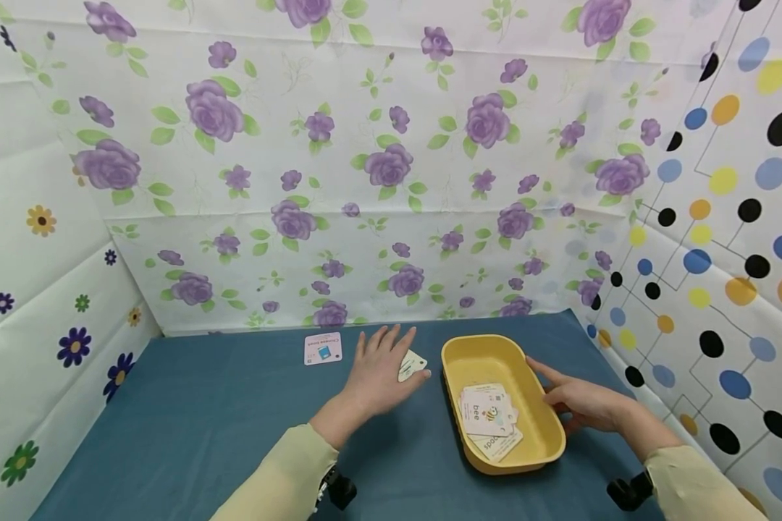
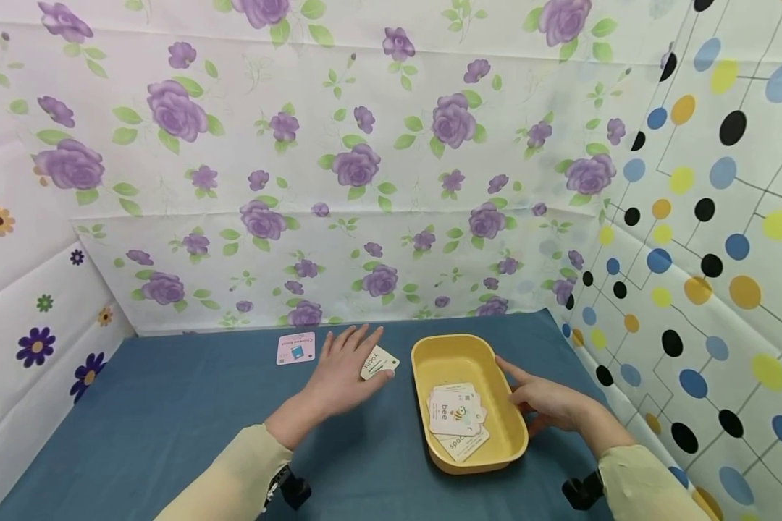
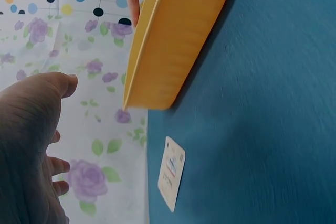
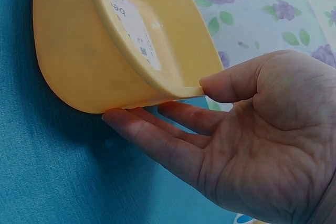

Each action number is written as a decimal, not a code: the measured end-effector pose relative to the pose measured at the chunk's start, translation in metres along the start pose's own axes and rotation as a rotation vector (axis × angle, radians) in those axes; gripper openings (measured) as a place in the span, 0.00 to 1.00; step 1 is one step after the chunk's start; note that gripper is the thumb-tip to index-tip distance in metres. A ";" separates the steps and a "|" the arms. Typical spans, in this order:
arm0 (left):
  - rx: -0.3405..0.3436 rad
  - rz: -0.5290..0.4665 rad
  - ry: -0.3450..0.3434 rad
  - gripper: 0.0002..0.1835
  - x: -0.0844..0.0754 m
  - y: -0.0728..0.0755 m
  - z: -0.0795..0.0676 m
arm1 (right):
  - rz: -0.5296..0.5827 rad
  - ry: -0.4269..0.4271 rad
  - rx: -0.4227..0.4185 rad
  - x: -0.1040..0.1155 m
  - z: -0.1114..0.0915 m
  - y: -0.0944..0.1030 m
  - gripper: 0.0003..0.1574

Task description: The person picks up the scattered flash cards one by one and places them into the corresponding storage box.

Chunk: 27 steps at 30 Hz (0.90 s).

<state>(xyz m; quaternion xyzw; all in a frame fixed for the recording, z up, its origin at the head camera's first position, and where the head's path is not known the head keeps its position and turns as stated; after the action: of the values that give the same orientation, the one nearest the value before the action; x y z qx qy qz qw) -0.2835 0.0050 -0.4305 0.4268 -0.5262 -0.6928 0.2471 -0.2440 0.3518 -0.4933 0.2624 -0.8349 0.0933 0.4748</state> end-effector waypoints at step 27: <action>-0.039 -0.009 0.110 0.42 0.058 0.017 -0.011 | -0.004 0.005 0.003 -0.001 0.001 0.001 0.56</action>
<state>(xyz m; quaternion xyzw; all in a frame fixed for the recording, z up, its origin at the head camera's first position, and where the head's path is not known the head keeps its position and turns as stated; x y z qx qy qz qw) -0.3059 -0.0526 -0.4346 0.4614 -0.4963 -0.6796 0.2810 -0.2451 0.3527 -0.4949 0.2647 -0.8330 0.0944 0.4766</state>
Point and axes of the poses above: each hand's wrist, its own z-axis towards the middle knuckle, its own y-axis out of the back of the hand, x = y × z, the point moved 6 cm from there along z, towards the middle knuckle, and after that the axes turned 8 degrees about x, right-handed, at the moved point
